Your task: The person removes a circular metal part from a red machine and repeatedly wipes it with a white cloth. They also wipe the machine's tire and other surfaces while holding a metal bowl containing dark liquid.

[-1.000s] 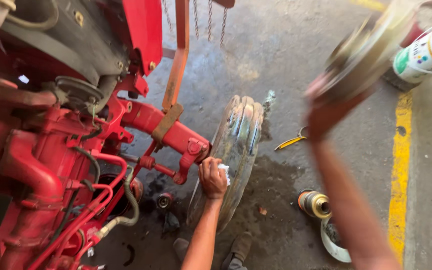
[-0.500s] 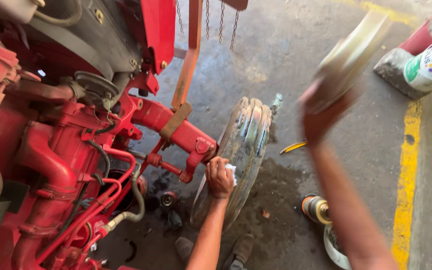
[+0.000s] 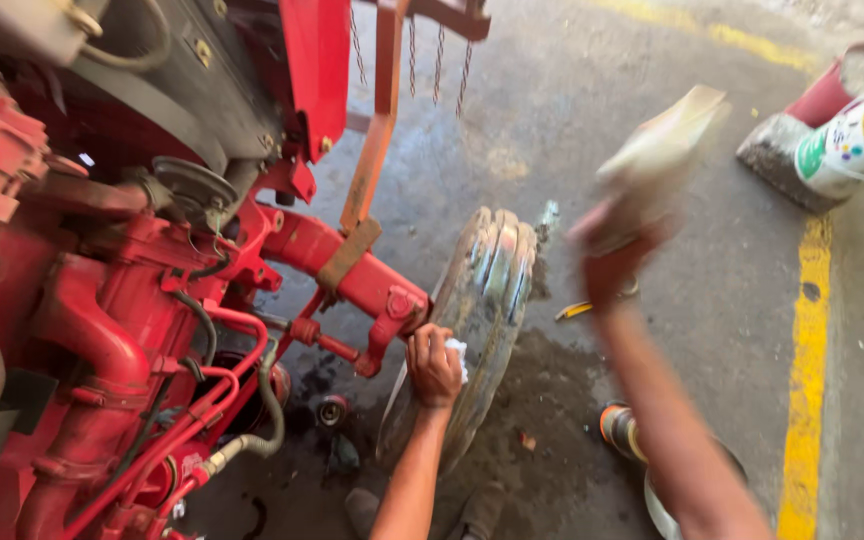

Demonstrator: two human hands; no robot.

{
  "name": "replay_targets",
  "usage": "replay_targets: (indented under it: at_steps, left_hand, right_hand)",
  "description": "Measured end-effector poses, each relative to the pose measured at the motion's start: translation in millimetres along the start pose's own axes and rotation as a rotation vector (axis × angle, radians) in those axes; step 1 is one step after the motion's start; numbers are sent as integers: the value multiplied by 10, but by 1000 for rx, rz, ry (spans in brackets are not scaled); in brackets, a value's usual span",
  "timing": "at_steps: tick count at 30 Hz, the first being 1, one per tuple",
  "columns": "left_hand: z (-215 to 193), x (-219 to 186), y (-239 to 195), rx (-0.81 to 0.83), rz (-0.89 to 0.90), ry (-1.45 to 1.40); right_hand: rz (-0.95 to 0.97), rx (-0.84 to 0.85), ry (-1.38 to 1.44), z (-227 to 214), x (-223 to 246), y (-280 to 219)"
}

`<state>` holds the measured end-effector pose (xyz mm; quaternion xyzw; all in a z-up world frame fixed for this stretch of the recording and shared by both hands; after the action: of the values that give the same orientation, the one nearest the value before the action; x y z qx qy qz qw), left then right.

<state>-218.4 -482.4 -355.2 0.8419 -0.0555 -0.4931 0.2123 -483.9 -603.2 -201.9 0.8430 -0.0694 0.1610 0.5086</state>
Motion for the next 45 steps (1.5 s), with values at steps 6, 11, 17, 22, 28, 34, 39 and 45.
replay_targets:
  at_steps: [6, 11, 17, 22, 28, 34, 39, 45]
  left_hand:
    - [78, -75, 20, -60, 60, -19]
    - [44, -33, 80, -19, -3, -17]
    - [58, 72, 42, 3, -40, 25]
    - [-20, -43, -122, -23, 28, -14]
    - [58, -2, 50, -26, 11, -8]
    - [63, 54, 231, -45, 101, -26]
    - [61, -22, 48, -37, 52, -26]
    - [55, -15, -17, -4, 6, -8]
  right_hand:
    - [-402, 321, -208, 339, 82, 112]
    - [312, 315, 287, -49, 135, 967]
    - [-294, 341, -185, 174, 272, -665]
    - [-41, 454, 7, 125, -22, 645]
    - [88, 36, 118, -60, 163, 365]
    - [-423, 343, -147, 230, 387, -201]
    - [-91, 324, 24, -199, 332, 965]
    - [-125, 193, 63, 180, 141, -520]
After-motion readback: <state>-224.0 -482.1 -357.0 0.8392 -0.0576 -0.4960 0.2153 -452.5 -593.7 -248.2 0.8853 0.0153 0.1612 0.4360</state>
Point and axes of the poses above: each hand's wrist, its own y-axis towards the middle knuckle, its own z-axis out of the palm, x = y × z, the point moved 1 cm from there along y, towards the middle knuckle, and after that the axes turned 15 degrees about -y, right-handed, at the moved point
